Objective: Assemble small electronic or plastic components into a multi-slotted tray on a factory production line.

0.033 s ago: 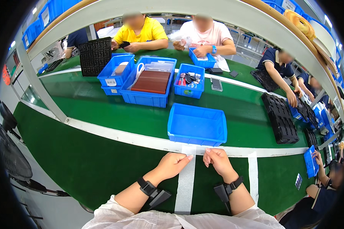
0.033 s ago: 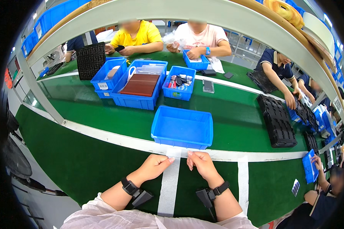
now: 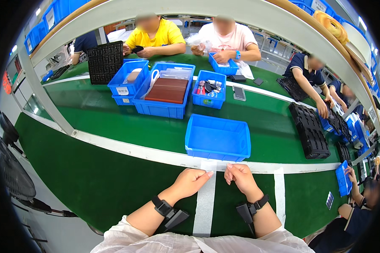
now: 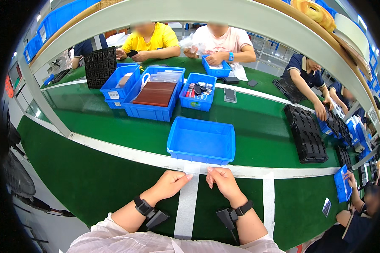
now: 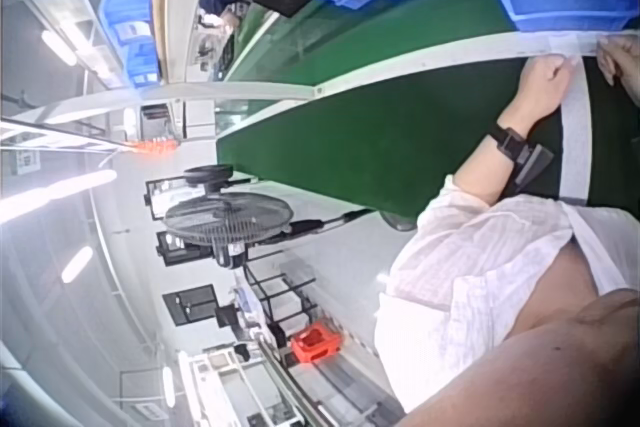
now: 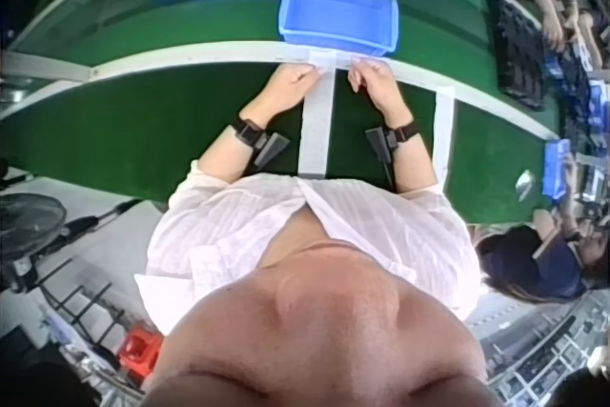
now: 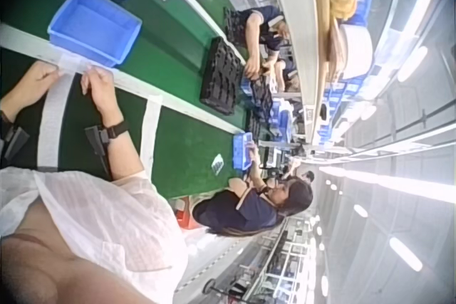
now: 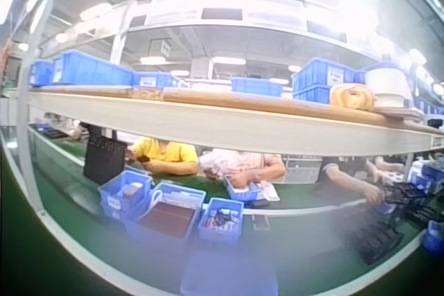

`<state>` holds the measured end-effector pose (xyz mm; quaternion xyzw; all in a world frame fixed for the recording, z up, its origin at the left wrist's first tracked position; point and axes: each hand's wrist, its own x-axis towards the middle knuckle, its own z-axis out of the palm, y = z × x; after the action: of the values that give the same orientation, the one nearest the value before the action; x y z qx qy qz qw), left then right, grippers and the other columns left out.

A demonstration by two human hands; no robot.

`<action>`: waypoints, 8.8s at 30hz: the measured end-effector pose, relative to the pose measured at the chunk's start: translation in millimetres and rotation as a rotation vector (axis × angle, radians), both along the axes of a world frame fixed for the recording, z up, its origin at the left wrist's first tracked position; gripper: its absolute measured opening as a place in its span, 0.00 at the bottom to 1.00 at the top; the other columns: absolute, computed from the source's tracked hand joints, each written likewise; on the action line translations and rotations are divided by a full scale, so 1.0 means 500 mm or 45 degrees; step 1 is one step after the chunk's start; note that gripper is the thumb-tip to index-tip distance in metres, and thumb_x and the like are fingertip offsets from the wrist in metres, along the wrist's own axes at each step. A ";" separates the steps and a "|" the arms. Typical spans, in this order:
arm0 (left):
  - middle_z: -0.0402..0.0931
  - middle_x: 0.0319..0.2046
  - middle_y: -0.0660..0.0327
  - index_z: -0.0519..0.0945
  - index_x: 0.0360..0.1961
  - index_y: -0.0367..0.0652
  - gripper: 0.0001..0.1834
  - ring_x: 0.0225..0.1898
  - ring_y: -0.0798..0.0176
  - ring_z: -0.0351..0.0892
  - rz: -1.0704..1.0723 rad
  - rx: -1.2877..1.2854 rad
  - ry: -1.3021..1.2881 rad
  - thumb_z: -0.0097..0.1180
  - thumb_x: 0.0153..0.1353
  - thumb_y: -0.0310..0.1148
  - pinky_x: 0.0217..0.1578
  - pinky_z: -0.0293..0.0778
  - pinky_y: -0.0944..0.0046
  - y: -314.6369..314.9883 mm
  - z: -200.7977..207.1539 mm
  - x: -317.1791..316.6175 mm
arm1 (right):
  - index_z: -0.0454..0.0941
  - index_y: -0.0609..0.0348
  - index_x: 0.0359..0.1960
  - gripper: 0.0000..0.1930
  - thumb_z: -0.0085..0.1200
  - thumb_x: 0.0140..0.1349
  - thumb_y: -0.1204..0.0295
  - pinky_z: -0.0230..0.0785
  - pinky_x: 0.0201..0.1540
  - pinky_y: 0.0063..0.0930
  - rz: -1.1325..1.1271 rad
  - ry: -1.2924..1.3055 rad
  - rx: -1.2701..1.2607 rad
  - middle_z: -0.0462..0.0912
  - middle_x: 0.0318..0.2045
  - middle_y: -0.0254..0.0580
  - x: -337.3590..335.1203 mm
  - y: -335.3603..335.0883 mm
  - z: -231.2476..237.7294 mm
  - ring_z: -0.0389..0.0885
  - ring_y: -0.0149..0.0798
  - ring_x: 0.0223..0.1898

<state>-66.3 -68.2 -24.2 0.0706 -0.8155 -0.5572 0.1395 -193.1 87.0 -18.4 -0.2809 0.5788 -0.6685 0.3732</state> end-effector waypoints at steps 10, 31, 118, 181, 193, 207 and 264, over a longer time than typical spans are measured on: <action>0.53 0.08 0.59 0.63 0.11 0.36 0.22 0.13 0.69 0.51 0.075 0.020 0.091 0.50 0.58 0.35 0.15 0.53 0.66 0.001 0.009 0.008 | 0.64 0.59 0.11 0.21 0.42 0.63 0.65 0.60 0.22 0.21 -0.004 0.012 0.010 0.68 0.13 0.35 0.003 0.001 0.001 0.66 0.27 0.17; 0.51 0.58 0.40 0.44 0.62 0.35 0.38 0.61 0.44 0.51 0.411 -0.230 0.246 0.50 0.57 0.34 0.59 0.49 0.55 -0.038 0.008 -0.013 | 0.56 0.54 0.59 0.31 0.53 0.53 0.74 0.48 0.60 0.38 -0.395 0.655 0.077 0.60 0.58 0.43 -0.028 0.005 -0.012 0.56 0.40 0.60; 0.60 0.10 0.70 0.65 0.11 0.40 0.21 0.15 0.76 0.55 0.298 0.376 0.068 0.47 0.60 0.37 0.17 0.53 0.71 -0.006 -0.003 0.019 | 0.73 0.63 0.31 0.07 0.45 0.60 0.72 0.67 0.27 0.17 -0.296 0.337 0.099 0.76 0.21 0.35 0.042 0.053 -0.023 0.75 0.25 0.23; 0.66 0.14 0.66 0.69 0.21 0.40 0.16 0.16 0.75 0.63 0.301 0.435 0.109 0.39 0.63 0.35 0.18 0.60 0.75 0.000 -0.006 0.022 | 0.73 0.65 0.29 0.08 0.47 0.59 0.72 0.67 0.27 0.18 -0.266 0.451 0.154 0.76 0.21 0.35 0.048 0.047 -0.028 0.75 0.25 0.24; 0.61 0.11 0.68 0.63 0.14 0.43 0.20 0.13 0.76 0.56 0.487 0.520 0.218 0.43 0.62 0.37 0.15 0.52 0.73 -0.043 0.010 0.020 | 0.72 0.62 0.27 0.06 0.43 0.59 0.75 0.66 0.24 0.17 -0.702 0.278 -0.094 0.75 0.19 0.36 0.014 0.058 -0.024 0.74 0.27 0.21; 0.61 0.11 0.63 0.66 0.17 0.37 0.17 0.15 0.71 0.56 0.320 0.002 0.049 0.50 0.57 0.35 0.18 0.58 0.67 -0.029 -0.024 0.015 | 0.70 0.62 0.23 0.10 0.47 0.59 0.69 0.58 0.21 0.17 -0.556 0.581 0.209 0.73 0.13 0.32 0.003 0.068 -0.037 0.67 0.22 0.16; 0.64 0.11 0.57 0.67 0.18 0.37 0.16 0.14 0.60 0.63 0.306 -0.299 -0.003 0.51 0.56 0.36 0.19 0.60 0.62 -0.017 -0.014 0.021 | 0.72 0.60 0.23 0.12 0.47 0.58 0.65 0.61 0.21 0.23 -0.579 0.771 0.356 0.74 0.13 0.34 0.012 0.064 -0.027 0.72 0.28 0.16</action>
<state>-55.6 -76.7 -31.1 0.1512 -0.8610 -0.4372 0.2115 -187.1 118.8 -31.8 -0.2764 0.7954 -0.5357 0.0631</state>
